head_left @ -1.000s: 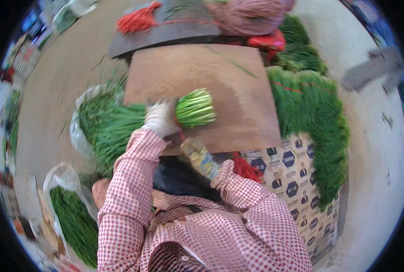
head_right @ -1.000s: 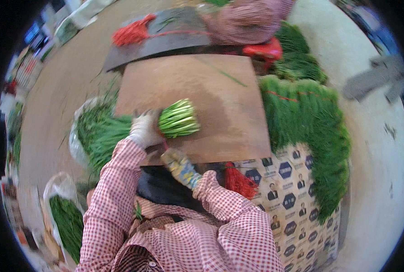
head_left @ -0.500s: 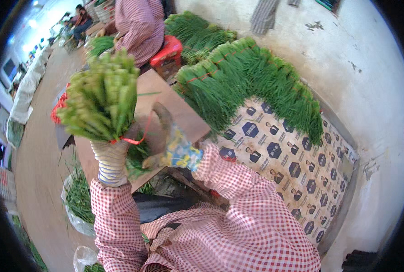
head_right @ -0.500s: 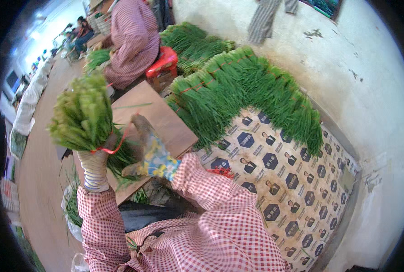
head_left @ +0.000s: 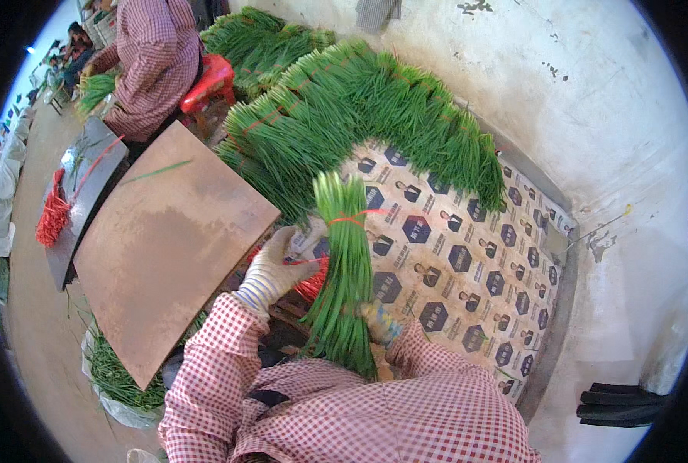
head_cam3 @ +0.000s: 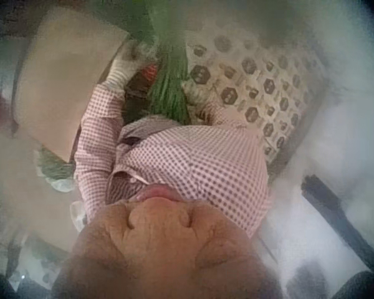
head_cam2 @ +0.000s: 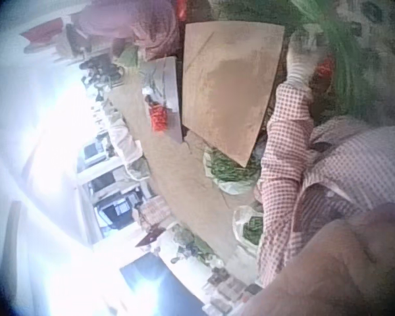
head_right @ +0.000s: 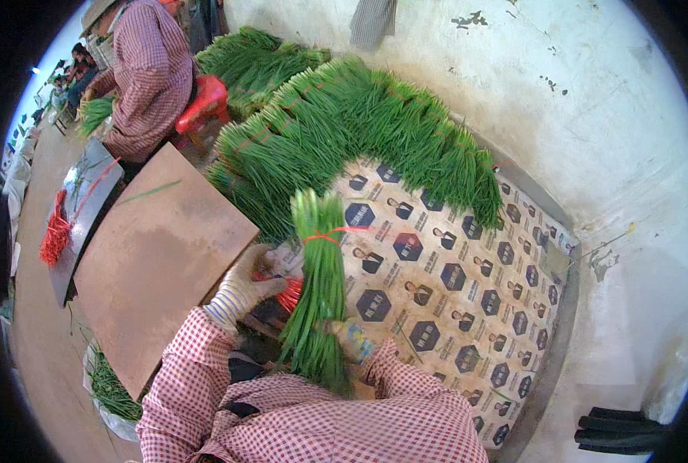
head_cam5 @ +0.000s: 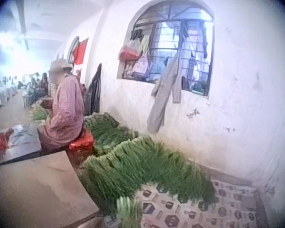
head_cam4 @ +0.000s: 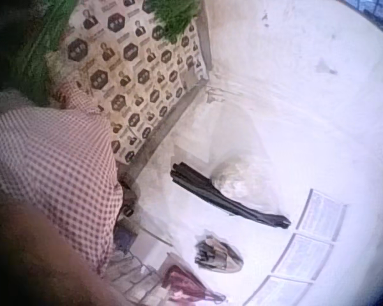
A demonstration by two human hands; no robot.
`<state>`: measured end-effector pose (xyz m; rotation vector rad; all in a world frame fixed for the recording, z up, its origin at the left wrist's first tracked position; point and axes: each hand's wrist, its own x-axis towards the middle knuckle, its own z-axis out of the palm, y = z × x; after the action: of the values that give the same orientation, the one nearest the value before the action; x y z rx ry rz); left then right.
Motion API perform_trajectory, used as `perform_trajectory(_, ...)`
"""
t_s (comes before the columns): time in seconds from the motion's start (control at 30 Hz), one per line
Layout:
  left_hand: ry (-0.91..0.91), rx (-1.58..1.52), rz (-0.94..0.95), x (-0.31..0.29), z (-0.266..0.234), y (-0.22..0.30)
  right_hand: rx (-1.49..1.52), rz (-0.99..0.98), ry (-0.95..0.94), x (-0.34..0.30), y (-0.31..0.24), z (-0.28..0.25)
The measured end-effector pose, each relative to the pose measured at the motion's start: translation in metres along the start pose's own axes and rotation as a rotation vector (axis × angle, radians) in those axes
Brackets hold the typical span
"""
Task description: The person sorts through green onions by hand to remove debris, gathers them into a bundle, and ties the bundle with a red string.
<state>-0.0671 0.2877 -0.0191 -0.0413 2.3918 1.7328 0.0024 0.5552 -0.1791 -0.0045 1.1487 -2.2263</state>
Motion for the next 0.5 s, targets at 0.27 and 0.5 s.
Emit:
perform_trajectory(0.27,0.409,0.272,0.085,-0.029,-0.084,-0.060,-0.399,0.234,0.592,-0.028,-0.027,-0.087)
perform_trajectory(0.5,0.644,0.563,-0.001,-0.111,-0.227,-0.144,-1.190,-0.259,1.277,0.034,-0.299,-0.195)
